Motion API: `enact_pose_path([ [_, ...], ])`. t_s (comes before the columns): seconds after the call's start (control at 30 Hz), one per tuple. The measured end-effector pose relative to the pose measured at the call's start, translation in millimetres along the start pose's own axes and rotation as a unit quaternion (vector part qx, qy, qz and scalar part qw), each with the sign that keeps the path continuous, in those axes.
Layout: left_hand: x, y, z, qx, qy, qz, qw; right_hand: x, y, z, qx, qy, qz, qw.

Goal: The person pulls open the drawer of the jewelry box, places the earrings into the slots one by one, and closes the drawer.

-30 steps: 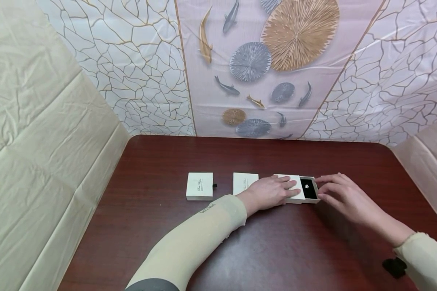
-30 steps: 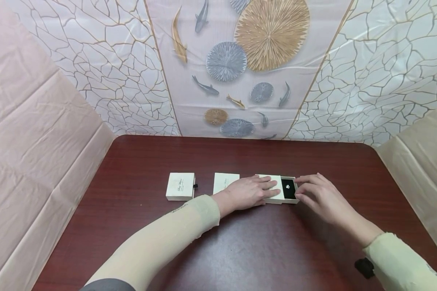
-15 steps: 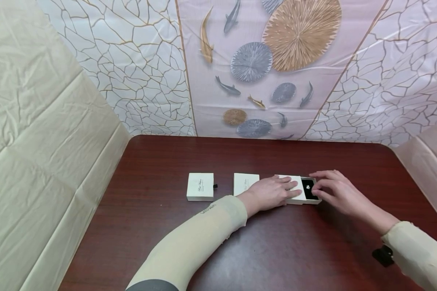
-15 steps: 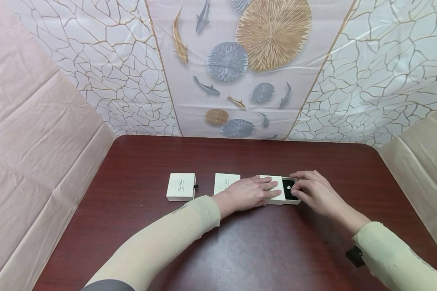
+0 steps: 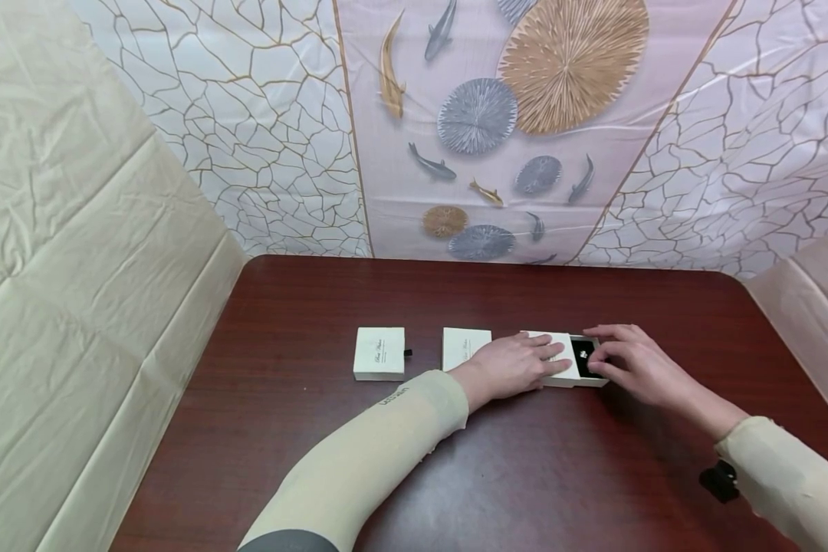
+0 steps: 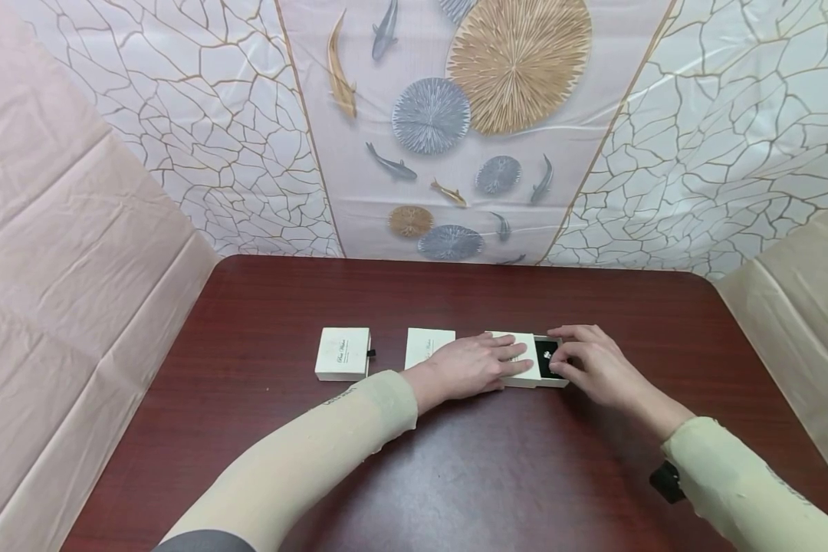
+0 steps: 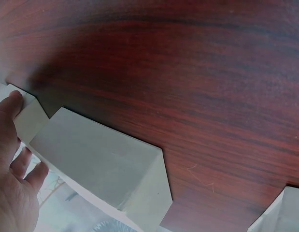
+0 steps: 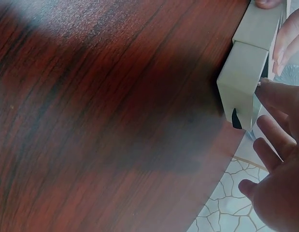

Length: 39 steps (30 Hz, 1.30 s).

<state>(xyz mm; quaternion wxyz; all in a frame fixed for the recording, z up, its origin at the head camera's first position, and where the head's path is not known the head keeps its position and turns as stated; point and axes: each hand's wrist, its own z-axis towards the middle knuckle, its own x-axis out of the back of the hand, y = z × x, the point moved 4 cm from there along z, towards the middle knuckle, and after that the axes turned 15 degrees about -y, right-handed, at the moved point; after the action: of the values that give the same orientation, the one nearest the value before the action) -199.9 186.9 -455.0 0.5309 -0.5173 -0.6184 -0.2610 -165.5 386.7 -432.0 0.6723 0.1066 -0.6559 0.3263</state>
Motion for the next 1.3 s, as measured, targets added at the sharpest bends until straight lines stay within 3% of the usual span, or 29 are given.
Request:
enact_pose_path([
  [0.43, -0.1, -0.5, 1.0, 0.001, 0.009, 0.004, 0.9999, -6.2, 1.2, 2.6, 0.009, 0.013, 0.004, 0.9999],
  [1.3, -1.0, 0.0, 0.7, 0.001, 0.004, 0.001, 1.0, -7.1, 3.5, 7.3, -0.025, 0.008, -0.032, 0.9991],
])
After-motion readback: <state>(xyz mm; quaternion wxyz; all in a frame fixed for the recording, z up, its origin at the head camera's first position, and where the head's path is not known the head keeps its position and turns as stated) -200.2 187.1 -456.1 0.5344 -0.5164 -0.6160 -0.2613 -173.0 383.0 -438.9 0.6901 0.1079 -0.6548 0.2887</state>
